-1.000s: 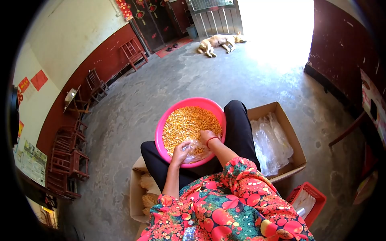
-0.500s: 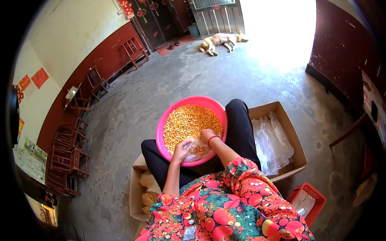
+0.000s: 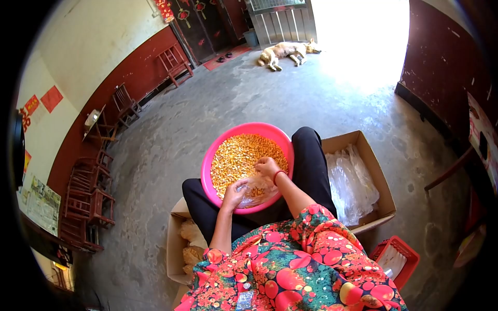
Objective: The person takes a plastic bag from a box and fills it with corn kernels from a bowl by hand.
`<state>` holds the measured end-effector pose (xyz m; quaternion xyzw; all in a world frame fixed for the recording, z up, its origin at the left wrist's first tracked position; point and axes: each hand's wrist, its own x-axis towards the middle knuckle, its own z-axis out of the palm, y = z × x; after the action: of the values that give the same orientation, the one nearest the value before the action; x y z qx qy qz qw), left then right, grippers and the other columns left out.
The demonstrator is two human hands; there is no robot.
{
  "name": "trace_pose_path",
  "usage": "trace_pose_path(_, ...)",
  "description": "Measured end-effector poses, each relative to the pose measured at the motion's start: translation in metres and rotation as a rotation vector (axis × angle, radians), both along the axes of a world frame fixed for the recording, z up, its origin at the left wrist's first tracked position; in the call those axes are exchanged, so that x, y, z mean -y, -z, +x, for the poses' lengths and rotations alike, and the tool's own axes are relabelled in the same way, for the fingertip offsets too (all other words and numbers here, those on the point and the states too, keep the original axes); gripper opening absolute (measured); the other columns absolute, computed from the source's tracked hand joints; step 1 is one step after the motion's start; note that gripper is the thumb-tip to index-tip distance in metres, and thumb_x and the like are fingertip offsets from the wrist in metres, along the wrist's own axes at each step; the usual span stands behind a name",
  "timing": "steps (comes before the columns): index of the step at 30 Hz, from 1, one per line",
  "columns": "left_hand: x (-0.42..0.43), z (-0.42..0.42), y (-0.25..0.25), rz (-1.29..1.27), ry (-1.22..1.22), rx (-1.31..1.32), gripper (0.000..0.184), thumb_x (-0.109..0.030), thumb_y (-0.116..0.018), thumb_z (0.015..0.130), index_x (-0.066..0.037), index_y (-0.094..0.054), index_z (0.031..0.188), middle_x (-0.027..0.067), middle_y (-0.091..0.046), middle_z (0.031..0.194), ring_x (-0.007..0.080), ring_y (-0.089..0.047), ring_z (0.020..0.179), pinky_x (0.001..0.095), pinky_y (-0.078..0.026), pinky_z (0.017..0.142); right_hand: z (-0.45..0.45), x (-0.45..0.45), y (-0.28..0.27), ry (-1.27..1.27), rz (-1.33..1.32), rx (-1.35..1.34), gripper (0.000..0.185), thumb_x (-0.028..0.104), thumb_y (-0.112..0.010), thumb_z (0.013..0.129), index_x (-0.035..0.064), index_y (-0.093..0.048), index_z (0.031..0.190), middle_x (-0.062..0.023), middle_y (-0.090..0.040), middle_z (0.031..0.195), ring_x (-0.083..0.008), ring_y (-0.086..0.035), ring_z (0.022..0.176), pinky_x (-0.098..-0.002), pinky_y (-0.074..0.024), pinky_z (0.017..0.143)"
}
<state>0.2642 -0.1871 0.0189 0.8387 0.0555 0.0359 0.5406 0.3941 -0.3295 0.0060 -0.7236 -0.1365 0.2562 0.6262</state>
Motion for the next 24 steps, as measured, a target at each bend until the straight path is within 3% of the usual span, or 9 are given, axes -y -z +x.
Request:
trace_pose_path(2, 0.0, 0.0, 0.001, 0.02, -0.008, 0.005, 0.028, -0.003, -0.051, 0.077, 0.004, -0.055, 0.104, 0.01, -0.059, 0.1, 0.0145, -0.054, 0.092, 0.0258, -0.041, 0.083, 0.002, -0.003, 0.002, 0.134, 0.319, -0.08, 0.011, 0.009, -0.056, 0.073, 0.0036, -0.061, 0.081, -0.0044, -0.058, 0.07, -0.0098, -0.054, 0.064, -0.0219, -0.0445, 0.056)
trace_pose_path(4, 0.0, 0.0, 0.002, 0.039, -0.015, 0.01, 0.028, -0.004, -0.051, 0.077, 0.004, -0.054, 0.104, 0.0101, -0.059, 0.1, 0.0144, -0.054, 0.092, 0.0258, -0.041, 0.083, 0.008, -0.002, 0.005, 0.124, 0.342, -0.082, 0.013, 0.011, -0.055, 0.076, 0.0028, -0.059, 0.085, -0.0045, -0.059, 0.077, -0.0123, -0.056, 0.068, -0.0236, -0.0457, 0.059)
trace_pose_path(7, -0.002, 0.001, 0.008, 0.045, -0.033, 0.031, 0.028, -0.004, -0.052, 0.078, 0.005, -0.054, 0.104, 0.0106, -0.059, 0.099, 0.0146, -0.054, 0.091, 0.026, -0.041, 0.082, 0.001, 0.007, -0.017, 0.099, 0.572, -0.353, 0.015, 0.013, -0.056, 0.078, 0.0026, -0.058, 0.089, -0.0052, -0.058, 0.082, -0.0141, -0.056, 0.073, -0.026, -0.0476, 0.064)
trace_pose_path(9, -0.002, 0.002, 0.009, 0.076, -0.062, 0.036, 0.029, -0.005, -0.052, 0.078, 0.005, -0.053, 0.105, 0.0113, -0.059, 0.099, 0.0151, -0.054, 0.091, 0.0261, -0.041, 0.083, -0.002, 0.01, -0.027, -0.052, 0.662, -0.404, 0.019, 0.014, -0.055, 0.08, 0.0019, -0.056, 0.094, -0.006, -0.057, 0.088, -0.0156, -0.056, 0.079, -0.0281, -0.0487, 0.07)
trace_pose_path(10, -0.002, 0.002, 0.01, 0.076, -0.062, 0.036, 0.029, -0.005, -0.052, 0.078, 0.005, -0.053, 0.105, 0.0113, -0.059, 0.099, 0.0151, -0.054, 0.091, 0.0261, -0.041, 0.083, -0.004, 0.011, -0.032, -0.052, 0.662, -0.404, 0.019, 0.014, -0.055, 0.08, 0.0019, -0.056, 0.094, -0.006, -0.057, 0.088, -0.0156, -0.056, 0.079, -0.0281, -0.0487, 0.07)
trace_pose_path(13, -0.001, 0.002, 0.009, 0.038, -0.094, -0.06, 0.029, -0.004, -0.051, 0.079, 0.005, -0.053, 0.106, 0.0115, -0.058, 0.099, 0.0153, -0.054, 0.091, 0.0259, -0.041, 0.083, -0.011, 0.012, -0.042, -0.485, 0.554, -0.484, 0.02, 0.013, -0.052, 0.082, 0.0001, -0.055, 0.098, -0.0071, -0.057, 0.094, -0.0152, -0.055, 0.086, -0.0294, -0.0483, 0.074)
trace_pose_path(17, 0.0, 0.002, 0.009, -0.027, -0.104, 0.053, 0.029, 0.0, -0.051, 0.073, 0.001, -0.057, 0.101, 0.0122, -0.062, 0.093, 0.0162, -0.058, 0.086, 0.0263, -0.045, 0.075, -0.019, 0.01, -0.042, -0.727, 0.456, -0.468, 0.02, 0.013, -0.052, 0.082, 0.0, -0.057, 0.096, -0.0085, -0.058, 0.098, -0.0171, -0.055, 0.091, -0.0318, -0.0443, 0.084)
trace_pose_path(20, 0.004, 0.0, -0.002, -0.037, -0.066, 0.086, 0.03, 0.003, -0.05, 0.072, 0.0, -0.057, 0.101, 0.0124, -0.061, 0.094, 0.0159, -0.058, 0.086, 0.026, -0.045, 0.075, -0.02, 0.009, -0.045, -0.83, 0.383, -0.268, 0.018, 0.013, -0.052, 0.082, -0.0002, -0.058, 0.093, -0.0078, -0.06, 0.093, -0.017, -0.056, 0.089, -0.0301, -0.0427, 0.085)
trace_pose_path(24, -0.002, 0.003, 0.008, 0.045, -0.07, 0.076, 0.031, 0.003, -0.049, 0.071, 0.001, -0.057, 0.101, 0.0147, -0.061, 0.096, 0.0189, -0.059, 0.089, 0.0268, -0.044, 0.077, -0.023, 0.011, -0.048, -0.806, 0.457, -0.308, 0.016, 0.012, -0.05, 0.083, 0.0023, -0.059, 0.093, -0.0071, -0.06, 0.094, -0.0139, -0.056, 0.086, -0.028, -0.0444, 0.078)
